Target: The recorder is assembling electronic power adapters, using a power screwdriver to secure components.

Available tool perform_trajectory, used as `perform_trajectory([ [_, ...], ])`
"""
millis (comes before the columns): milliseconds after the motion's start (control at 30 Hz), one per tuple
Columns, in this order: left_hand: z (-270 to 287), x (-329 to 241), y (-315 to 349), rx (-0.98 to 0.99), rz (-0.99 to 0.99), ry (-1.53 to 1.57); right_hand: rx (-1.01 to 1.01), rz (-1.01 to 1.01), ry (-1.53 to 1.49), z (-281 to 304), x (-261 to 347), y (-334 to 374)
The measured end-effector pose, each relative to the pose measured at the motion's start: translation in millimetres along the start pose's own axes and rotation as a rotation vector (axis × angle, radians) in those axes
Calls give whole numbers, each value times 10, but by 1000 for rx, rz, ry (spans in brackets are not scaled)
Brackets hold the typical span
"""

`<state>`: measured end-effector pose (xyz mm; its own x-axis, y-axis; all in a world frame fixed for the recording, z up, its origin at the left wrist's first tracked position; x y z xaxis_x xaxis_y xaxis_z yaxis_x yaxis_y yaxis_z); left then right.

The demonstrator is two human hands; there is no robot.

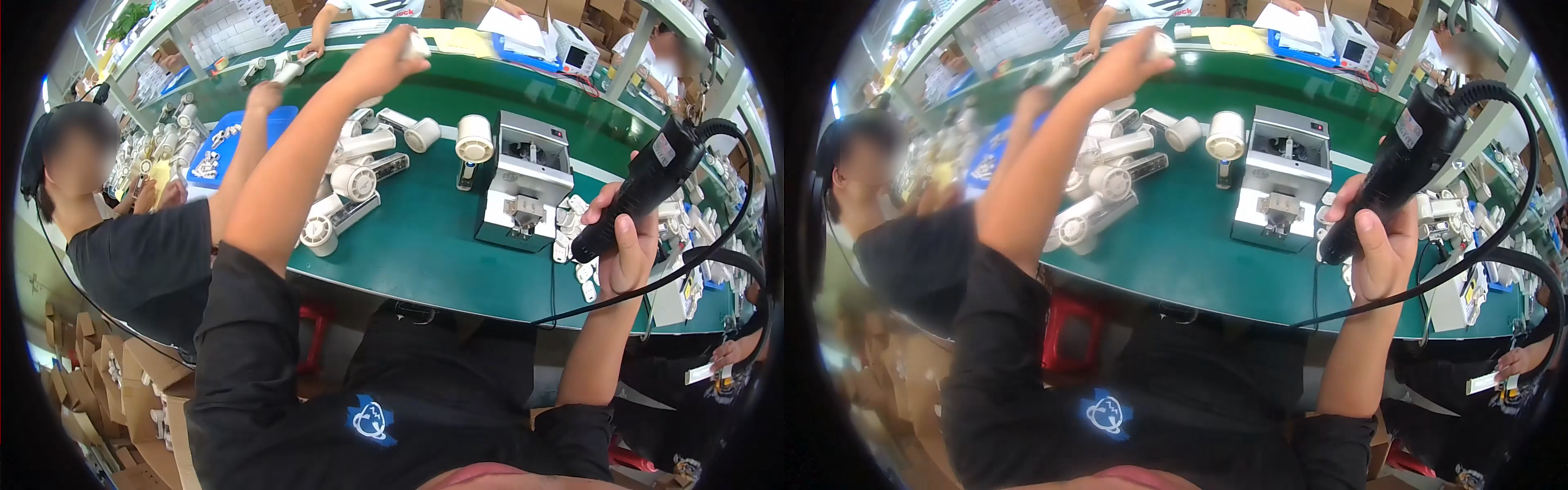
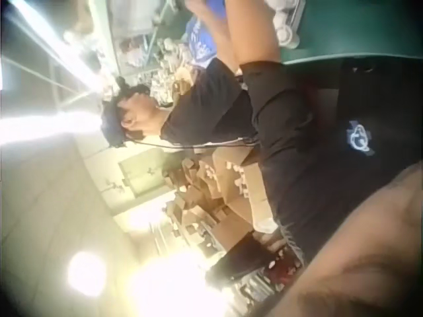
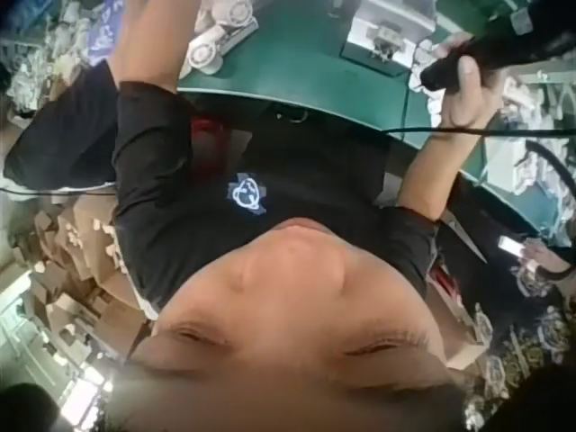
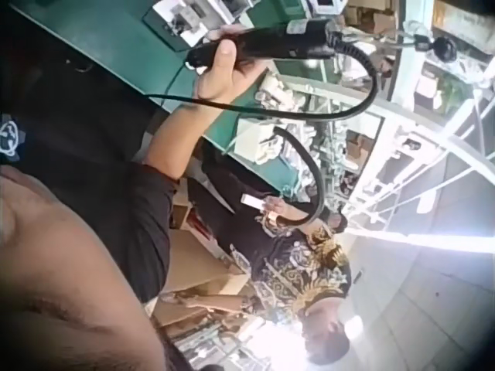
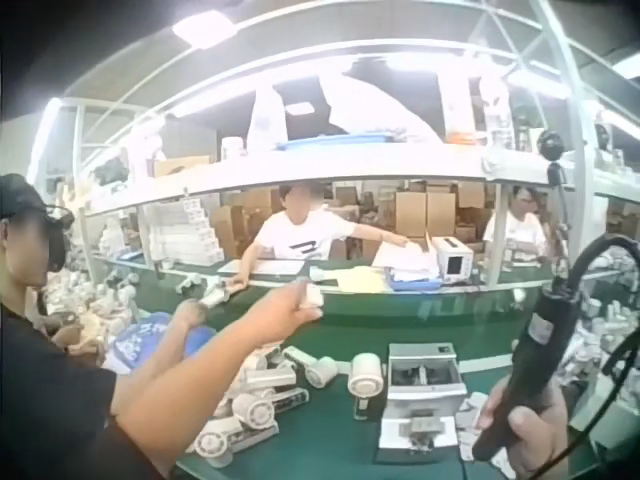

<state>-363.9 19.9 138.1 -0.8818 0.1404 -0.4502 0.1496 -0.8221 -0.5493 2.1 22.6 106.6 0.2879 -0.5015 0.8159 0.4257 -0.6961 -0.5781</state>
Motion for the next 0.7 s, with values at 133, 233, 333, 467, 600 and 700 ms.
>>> perform_trajectory([
  [133,-467,29,-143,225,48,-199,-57,27,53,111,24,95],
  [233,-707,205,-101,277,3,-273,-40,33,32,137,66,151],
  [333,-956,302,-63,468,-28,-340,-75,11,26,141,-29,163],
  [467,-987,338,-15,640,55,-407,-100,17,42,163,-58,181],
  [600,-943,467,81,815,195,-357,-77,39,-13,134,-62,234],
  [700,-916,606,133,838,121,-320,-62,16,-78,68,-87,237],
])
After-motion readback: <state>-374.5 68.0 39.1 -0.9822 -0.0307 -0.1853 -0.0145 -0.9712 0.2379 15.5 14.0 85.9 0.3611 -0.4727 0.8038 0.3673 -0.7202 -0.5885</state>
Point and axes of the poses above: each hand's wrist, its own y-axis away from the middle knuckle, its own z-axis out of the back of the hand, x = y × z, the point moved 4 cm from there along -y, towards the middle knuckle, and after that the axes turned 13 degrees about y, right-handed, at the moved point
